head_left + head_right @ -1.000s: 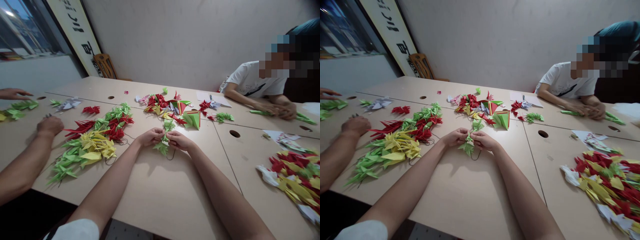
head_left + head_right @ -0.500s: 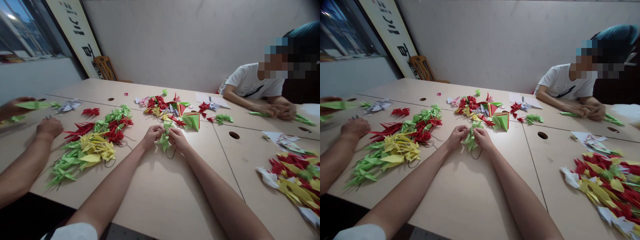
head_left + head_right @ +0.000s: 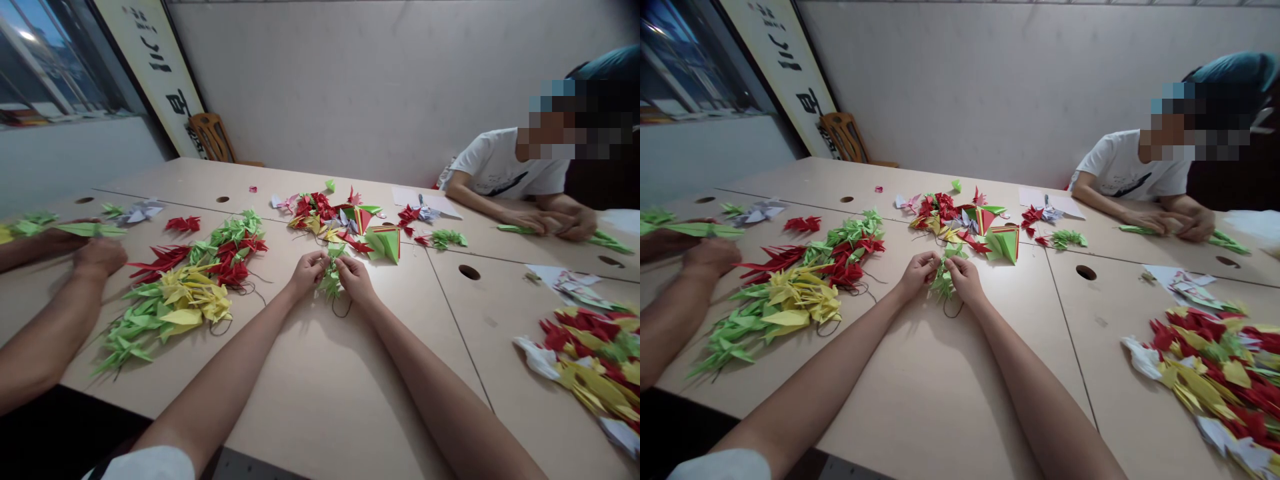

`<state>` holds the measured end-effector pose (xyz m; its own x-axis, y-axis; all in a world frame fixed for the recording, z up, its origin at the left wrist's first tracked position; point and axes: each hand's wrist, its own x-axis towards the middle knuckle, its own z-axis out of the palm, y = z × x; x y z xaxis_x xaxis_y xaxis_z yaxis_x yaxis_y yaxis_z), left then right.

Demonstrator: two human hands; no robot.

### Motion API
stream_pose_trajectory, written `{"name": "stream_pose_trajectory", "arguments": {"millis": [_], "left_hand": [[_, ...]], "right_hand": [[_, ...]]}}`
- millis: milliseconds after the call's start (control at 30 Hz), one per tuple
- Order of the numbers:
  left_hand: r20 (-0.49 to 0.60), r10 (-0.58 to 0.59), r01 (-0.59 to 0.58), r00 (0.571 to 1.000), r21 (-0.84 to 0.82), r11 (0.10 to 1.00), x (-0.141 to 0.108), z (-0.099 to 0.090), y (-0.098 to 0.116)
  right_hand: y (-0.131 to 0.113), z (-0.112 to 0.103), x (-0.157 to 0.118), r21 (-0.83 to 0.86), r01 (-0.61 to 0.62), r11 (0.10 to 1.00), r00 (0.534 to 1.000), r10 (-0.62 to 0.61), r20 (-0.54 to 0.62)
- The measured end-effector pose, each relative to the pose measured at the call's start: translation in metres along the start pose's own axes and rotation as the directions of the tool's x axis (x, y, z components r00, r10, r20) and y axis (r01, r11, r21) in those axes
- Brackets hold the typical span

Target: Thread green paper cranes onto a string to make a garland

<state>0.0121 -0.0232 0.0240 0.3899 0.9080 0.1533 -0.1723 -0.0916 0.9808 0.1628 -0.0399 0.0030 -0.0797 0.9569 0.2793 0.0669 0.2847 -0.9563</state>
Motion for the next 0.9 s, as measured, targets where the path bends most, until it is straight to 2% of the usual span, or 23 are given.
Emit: {"name": "stream_pose_trajectory", "arguments": {"millis": [133, 233, 333, 433, 533, 600, 633, 700, 800, 900], "left_hand": [[0.068, -0.041, 0.047, 0.997, -0.095, 0.994, 0.000, -0.005, 0.001], [0.126, -0.083, 0.106, 0.989, -0.191, 0.976, 0.001, -0.007, 0.000], [0.195, -0.152, 0.202, 0.969, -0.267, 0.942, 0.000, -0.009, 0.001], [0.320, -0.248, 0.344, 0.914, -0.290, 0.893, -0.001, -0.014, 0.004], [0.442, -0.345, 0.486, 0.828, -0.260, 0.834, -0.002, -0.021, 0.007], [0.461, -0.368, 0.518, 0.807, -0.255, 0.816, -0.002, -0.022, 0.007], [0.446, -0.362, 0.508, 0.819, -0.268, 0.819, -0.002, -0.021, 0.007], [0.371, -0.316, 0.440, 0.873, -0.321, 0.839, -0.002, -0.017, 0.006], [0.217, -0.190, 0.265, 0.958, -0.402, 0.877, 0.000, -0.007, 0.003], [0.103, -0.087, 0.123, 0.991, -0.429, 0.895, 0.000, 0.001, 0.001]], "right_hand": [[-0.009, 0.000, -0.002, 0.030, -0.025, 0.999, 0.997, 0.023, 0.072], [-0.016, -0.002, -0.004, 0.150, -0.117, 0.982, 0.978, 0.087, 0.192], [-0.020, -0.007, -0.005, 0.249, -0.249, 0.936, 0.930, 0.160, 0.329], [-0.024, -0.012, -0.006, 0.267, -0.373, 0.888, 0.860, 0.223, 0.459], [-0.026, -0.016, -0.006, 0.241, -0.462, 0.854, 0.778, 0.260, 0.571], [-0.027, -0.017, -0.006, 0.240, -0.498, 0.833, 0.749, 0.274, 0.603], [-0.027, -0.017, -0.006, 0.256, -0.500, 0.827, 0.756, 0.274, 0.594], [-0.025, -0.014, -0.006, 0.311, -0.466, 0.828, 0.810, 0.258, 0.527], [-0.022, -0.006, -0.006, 0.399, -0.377, 0.836, 0.896, 0.219, 0.387], [-0.020, 0.000, -0.007, 0.447, -0.318, 0.836, 0.934, 0.196, 0.299]]}}
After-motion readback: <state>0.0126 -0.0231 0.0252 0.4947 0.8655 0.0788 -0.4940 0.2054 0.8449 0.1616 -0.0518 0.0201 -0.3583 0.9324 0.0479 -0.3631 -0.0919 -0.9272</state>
